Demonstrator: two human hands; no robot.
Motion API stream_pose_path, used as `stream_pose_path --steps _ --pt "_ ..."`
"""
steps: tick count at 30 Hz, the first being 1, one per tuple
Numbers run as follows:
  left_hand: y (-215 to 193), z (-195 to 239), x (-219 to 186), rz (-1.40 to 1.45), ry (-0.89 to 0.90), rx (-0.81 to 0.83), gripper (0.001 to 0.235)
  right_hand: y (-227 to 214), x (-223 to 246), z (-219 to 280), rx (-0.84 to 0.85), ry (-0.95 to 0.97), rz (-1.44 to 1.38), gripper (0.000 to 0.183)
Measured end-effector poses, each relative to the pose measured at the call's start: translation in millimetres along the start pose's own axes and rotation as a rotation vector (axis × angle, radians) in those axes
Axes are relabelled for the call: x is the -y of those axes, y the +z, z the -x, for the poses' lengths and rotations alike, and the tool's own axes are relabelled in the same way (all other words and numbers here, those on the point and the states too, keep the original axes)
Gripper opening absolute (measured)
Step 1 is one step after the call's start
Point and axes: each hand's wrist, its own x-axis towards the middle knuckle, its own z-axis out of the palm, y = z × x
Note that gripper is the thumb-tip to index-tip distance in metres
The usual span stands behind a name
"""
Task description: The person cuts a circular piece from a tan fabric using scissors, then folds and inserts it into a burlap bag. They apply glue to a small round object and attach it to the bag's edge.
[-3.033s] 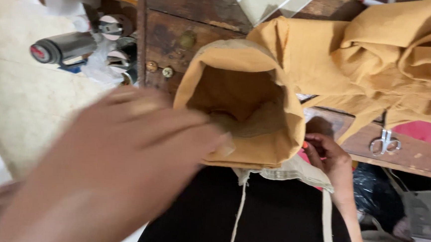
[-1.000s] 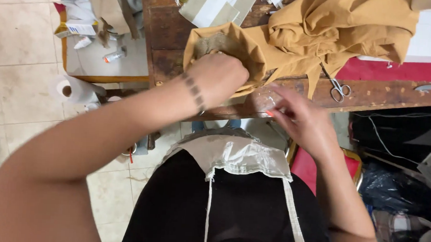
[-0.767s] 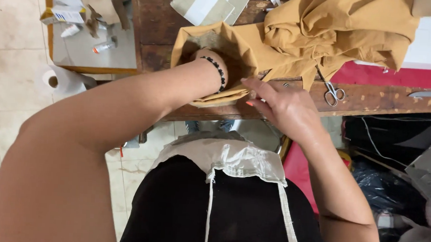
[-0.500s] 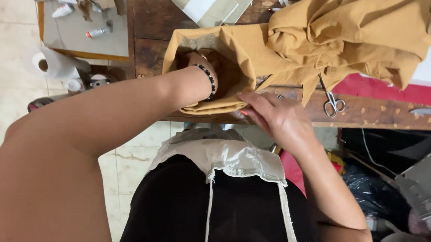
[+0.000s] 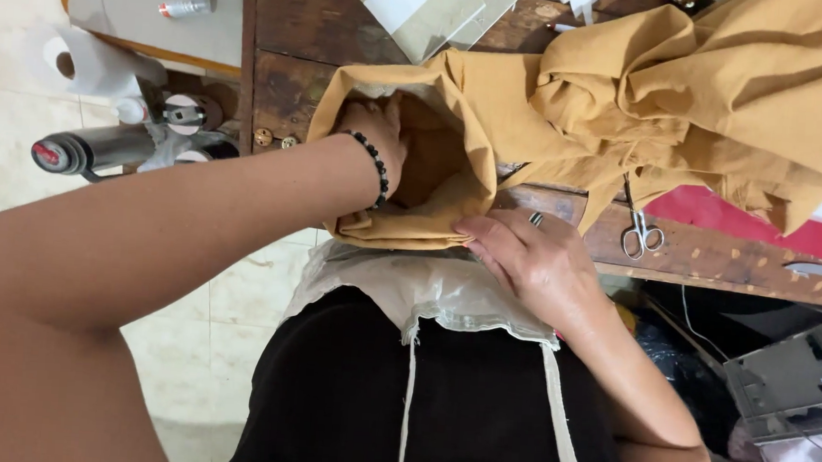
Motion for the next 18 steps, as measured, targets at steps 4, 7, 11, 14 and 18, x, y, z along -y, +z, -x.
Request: stream_pose_path --steps 4,7,11,14,18 --pt "-3.7 -0.3 5.8 0.052 0.01 -0.023 0.077 -6.7 -1.9 -10.0 0.015 -0.019 -0.033 0.014" --pt "2.2 -7.4 5.8 0.036 -0.009 -0.044 0.08 -10.0 -3.0 -15.5 0.006 -0.04 -0.043 0.014" --pt "-6.4 44.7 -2.2 0.089 0.062 -0.123 0.05 -13.0 -5.5 -20.9 -0.012 -0.084 -0.069 0.014" --pt "-17.2 103.9 -2.9 0.132 0.094 -0.323 0.023 -16.5 -9.5 -24.1 -0.012 -0.108 -0.12 0.017" --pt "-33.5 152.2 12.7 0.075 0.173 -0.278 0.02 -20.9 -18.2 -16.6 0.168 -0.151 -0.083 0.023"
